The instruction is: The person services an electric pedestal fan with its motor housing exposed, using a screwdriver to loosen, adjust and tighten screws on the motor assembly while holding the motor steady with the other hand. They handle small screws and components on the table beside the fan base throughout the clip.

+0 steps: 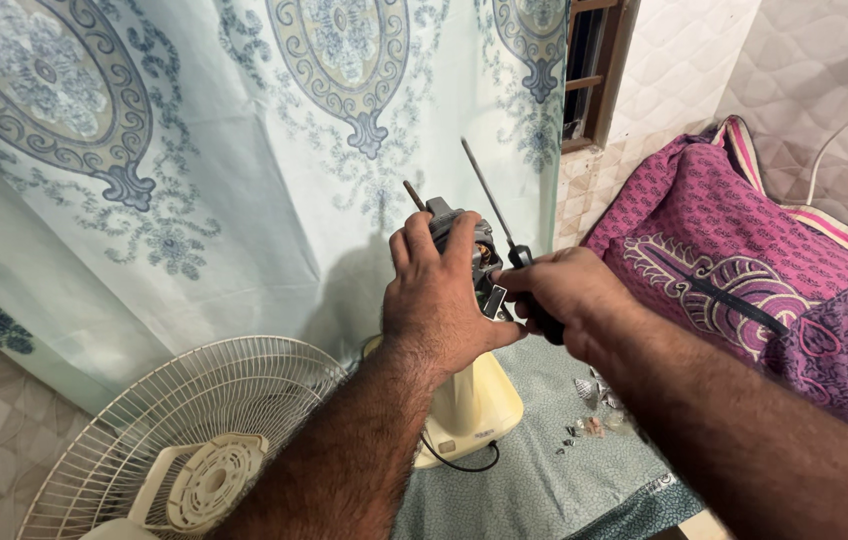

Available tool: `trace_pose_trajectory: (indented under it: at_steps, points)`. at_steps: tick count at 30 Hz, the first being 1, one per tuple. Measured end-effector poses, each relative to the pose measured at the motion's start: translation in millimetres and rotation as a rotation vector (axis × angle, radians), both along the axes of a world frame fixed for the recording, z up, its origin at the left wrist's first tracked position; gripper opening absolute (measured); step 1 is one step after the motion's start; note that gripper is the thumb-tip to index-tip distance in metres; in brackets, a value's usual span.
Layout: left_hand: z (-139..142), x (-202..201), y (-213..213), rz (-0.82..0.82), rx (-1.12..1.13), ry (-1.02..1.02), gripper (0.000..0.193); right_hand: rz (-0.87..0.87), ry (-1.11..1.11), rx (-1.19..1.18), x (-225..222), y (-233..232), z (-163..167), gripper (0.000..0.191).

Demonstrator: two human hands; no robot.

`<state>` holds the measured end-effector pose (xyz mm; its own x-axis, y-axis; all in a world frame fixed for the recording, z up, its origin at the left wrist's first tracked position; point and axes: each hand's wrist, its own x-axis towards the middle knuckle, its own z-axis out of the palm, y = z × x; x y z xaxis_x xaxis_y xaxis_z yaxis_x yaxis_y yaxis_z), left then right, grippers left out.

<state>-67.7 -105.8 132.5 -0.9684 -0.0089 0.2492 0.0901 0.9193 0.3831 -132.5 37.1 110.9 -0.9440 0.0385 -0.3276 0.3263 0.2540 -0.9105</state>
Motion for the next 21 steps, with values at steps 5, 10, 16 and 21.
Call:
trace_pose_trajectory:
  at_steps: [5, 10, 16, 21]
  points:
    - [-2, -1, 0, 0.000, -0.009, 0.029, 0.124, 0.061, -0.148, -0.183, -8, 4, -1, 0.019]
    - [0, -1, 1, -0.009, -0.003, 0.022, 0.119, 0.048, -0.111, -0.092, -8, 4, 0, 0.025]
    - [4, -1, 1, 0.004, -0.032, -0.054, 0.122, 0.028, 0.054, 0.068, 0, -2, 1, 0.021]
    - [5, 1, 0, 0.007, -0.017, -0.054, 0.124, -0.015, 0.020, -0.030, 0, -3, 1, 0.018]
